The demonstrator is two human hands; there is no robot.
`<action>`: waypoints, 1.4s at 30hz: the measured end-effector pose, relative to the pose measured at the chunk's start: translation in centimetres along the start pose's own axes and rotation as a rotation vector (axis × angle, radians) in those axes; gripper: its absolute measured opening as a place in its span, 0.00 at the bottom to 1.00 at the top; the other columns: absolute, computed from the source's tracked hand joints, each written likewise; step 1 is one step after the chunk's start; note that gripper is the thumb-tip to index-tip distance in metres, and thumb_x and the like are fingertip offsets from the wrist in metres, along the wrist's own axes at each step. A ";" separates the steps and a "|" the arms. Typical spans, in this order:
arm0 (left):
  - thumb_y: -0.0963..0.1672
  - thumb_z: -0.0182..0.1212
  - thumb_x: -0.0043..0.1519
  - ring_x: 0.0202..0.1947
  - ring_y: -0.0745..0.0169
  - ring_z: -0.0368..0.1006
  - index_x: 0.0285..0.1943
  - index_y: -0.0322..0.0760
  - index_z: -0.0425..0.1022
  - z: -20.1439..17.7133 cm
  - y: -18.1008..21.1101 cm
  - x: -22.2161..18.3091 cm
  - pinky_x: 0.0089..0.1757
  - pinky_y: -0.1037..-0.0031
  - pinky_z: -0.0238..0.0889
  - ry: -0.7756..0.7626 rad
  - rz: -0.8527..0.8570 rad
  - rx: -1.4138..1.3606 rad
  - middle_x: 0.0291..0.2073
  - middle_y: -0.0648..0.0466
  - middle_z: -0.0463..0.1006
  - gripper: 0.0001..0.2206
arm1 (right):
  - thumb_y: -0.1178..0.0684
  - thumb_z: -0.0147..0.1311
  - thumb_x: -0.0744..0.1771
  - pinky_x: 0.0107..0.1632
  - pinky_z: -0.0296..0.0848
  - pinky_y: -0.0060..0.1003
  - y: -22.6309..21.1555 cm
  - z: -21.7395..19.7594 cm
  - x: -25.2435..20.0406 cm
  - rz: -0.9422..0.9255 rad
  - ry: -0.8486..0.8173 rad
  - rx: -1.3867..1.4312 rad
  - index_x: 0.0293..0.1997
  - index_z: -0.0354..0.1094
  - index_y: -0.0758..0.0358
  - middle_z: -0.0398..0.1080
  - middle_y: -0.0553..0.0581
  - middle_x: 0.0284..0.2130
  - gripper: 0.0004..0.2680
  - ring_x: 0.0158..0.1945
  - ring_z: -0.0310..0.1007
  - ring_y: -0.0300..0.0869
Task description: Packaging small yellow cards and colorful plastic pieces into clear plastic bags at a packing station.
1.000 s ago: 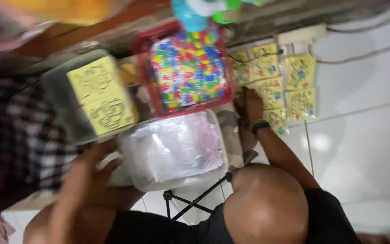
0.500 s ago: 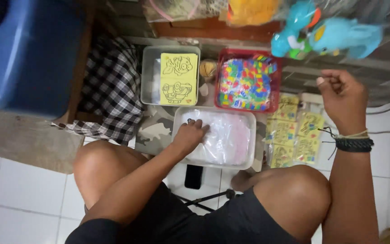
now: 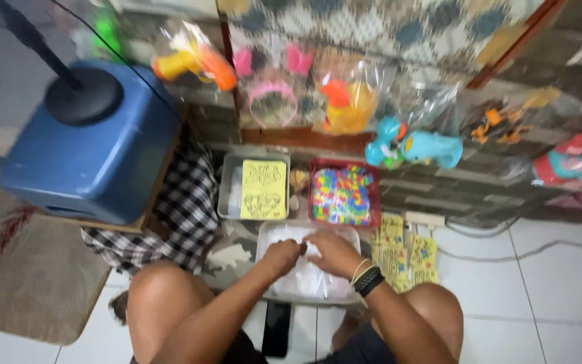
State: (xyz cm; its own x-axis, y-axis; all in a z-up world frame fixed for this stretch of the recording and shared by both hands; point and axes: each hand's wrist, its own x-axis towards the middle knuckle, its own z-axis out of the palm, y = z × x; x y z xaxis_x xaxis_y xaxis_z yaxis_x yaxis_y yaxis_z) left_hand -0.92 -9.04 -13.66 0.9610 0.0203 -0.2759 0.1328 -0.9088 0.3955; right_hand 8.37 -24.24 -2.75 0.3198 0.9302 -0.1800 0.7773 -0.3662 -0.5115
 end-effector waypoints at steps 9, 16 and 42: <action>0.40 0.78 0.45 0.40 0.24 0.80 0.50 0.40 0.84 1.1 -2.8 0.6 0.38 0.39 0.74 -0.020 -0.019 -0.050 0.36 0.32 0.81 0.21 | 0.45 0.66 0.62 0.54 0.73 0.59 5.8 2.5 1.6 0.013 -0.013 -0.074 0.57 0.72 0.58 0.75 0.68 0.47 0.19 0.52 0.75 0.67; 0.43 0.75 0.51 0.41 0.25 0.80 0.46 0.34 0.84 0.3 -2.7 0.6 0.40 0.40 0.74 0.026 -0.044 -0.108 0.36 0.30 0.81 0.15 | 0.48 0.63 0.63 0.55 0.73 0.60 3.5 1.4 1.3 0.047 -0.037 -0.004 0.59 0.71 0.59 0.75 0.70 0.46 0.19 0.53 0.74 0.67; 0.36 0.66 0.61 0.30 0.63 0.81 0.59 0.41 0.74 -18.1 0.0 -7.8 0.37 0.73 0.75 0.658 0.007 -0.929 0.34 0.49 0.85 0.18 | 0.59 0.69 0.63 0.31 0.75 0.26 -2.1 -8.2 1.7 0.203 0.584 0.942 0.40 0.77 0.64 0.75 0.52 0.26 0.06 0.27 0.75 0.34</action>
State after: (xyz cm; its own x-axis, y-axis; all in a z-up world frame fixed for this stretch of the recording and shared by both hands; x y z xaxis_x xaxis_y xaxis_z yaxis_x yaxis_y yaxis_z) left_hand -3.99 -1.66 4.32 0.8667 0.4805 0.1338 -0.0080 -0.2549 0.9669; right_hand 11.72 -22.08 4.96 0.7904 0.6114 -0.0379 0.0422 -0.1161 -0.9923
